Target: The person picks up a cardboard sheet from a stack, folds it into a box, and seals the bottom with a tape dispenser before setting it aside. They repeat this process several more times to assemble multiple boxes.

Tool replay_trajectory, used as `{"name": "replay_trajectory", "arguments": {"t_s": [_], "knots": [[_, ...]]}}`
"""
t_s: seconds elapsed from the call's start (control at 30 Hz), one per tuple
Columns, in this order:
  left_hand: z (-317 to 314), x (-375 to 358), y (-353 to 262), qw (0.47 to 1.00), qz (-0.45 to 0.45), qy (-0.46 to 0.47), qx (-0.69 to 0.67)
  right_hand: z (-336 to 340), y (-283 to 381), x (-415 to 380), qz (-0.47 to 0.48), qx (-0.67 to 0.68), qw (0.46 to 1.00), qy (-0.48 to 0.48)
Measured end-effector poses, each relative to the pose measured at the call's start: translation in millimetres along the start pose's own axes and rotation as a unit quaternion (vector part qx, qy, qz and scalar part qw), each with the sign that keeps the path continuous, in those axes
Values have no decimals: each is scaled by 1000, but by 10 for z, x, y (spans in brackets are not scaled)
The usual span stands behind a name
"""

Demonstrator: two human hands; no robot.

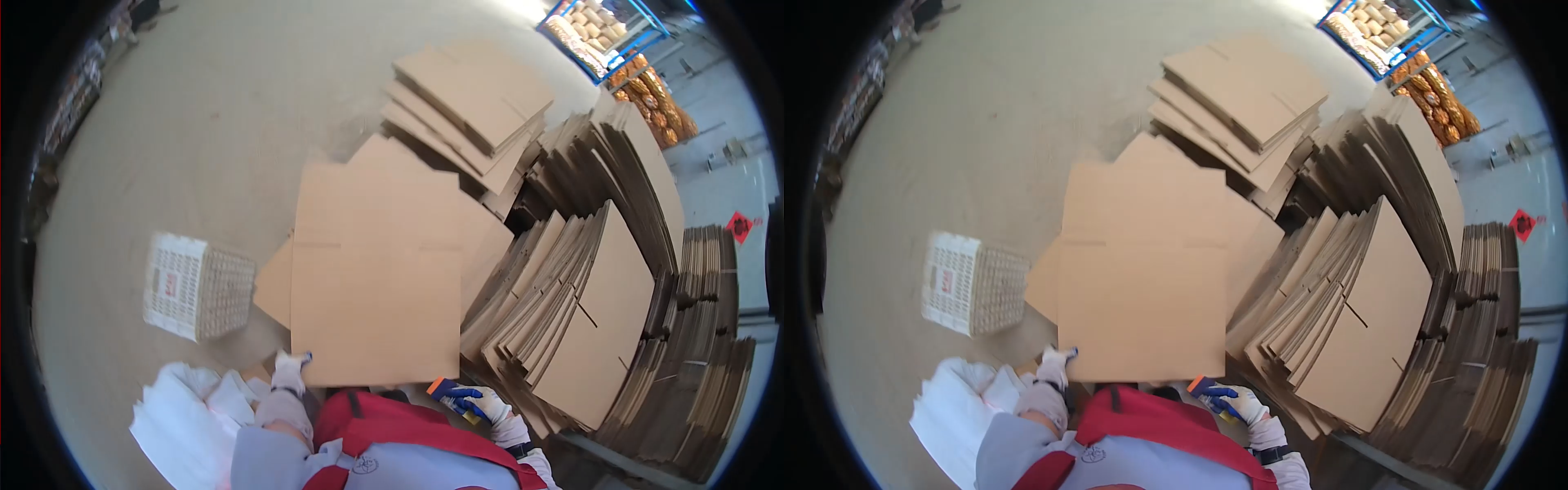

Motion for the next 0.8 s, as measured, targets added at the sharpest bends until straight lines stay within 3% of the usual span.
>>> {"name": "replay_trajectory", "arguments": {"t_s": [0.07,0.13,0.17,0.2,0.23,0.3,0.37,0.4,0.47,0.53,0.57,0.63,0.67,0.7,0.77,0.8], "knots": [[124,164,254,985,-44,150,-69,95,158,127,38,-35,998,-19],[354,-197,-104,978,-102,169,-70,207,323,193,174,-137,973,-68],[471,-640,-272,969,-135,196,-69,308,410,230,254,-189,943,-97],[602,-1129,-499,971,-145,179,-69,414,453,335,252,-170,951,-61],[694,-1723,-876,955,-203,191,-100,444,596,342,292,-134,943,-88],[754,-2821,-1326,939,-256,197,-119,287,1261,90,334,-197,917,-96],[542,-3658,-1604,912,-330,244,2,118,1628,-70,416,-254,862,-139],[378,-3858,-1610,881,-357,310,0,27,1779,-175,448,-285,831,-163],[-83,-4148,-1675,837,-418,342,88,-84,1966,-411,436,-344,807,-199],[-587,-4478,-1892,783,-446,427,70,-10,2046,-628,392,-364,814,-227],[-799,-4529,-2004,708,-557,400,166,100,2045,-678,343,-386,815,-261],[-1024,-4663,-2226,629,-619,386,269,328,2022,-812,313,-401,809,-294],[-1068,-4590,-2340,630,-626,340,310,389,2060,-924,287,-406,817,-293],[-1139,-4300,-2431,706,-557,409,155,366,2077,-1022,273,-403,821,-297],[-912,-4135,-3136,642,-717,109,250,231,2160,-1144,224,-484,777,-333],[-881,-4294,-3429,570,-774,0,276,150,2181,-1155,211,-480,783,-336]]}}
Point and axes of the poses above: each hand's wrist, its own x-axis towards the middle knuckle, its own z-axis out of the back of the hand, y = z × x, the point moved 4 cm from there along x, towards the middle knuckle, and after that the axes turned 6 degrees about y, right-handed, at the moved point
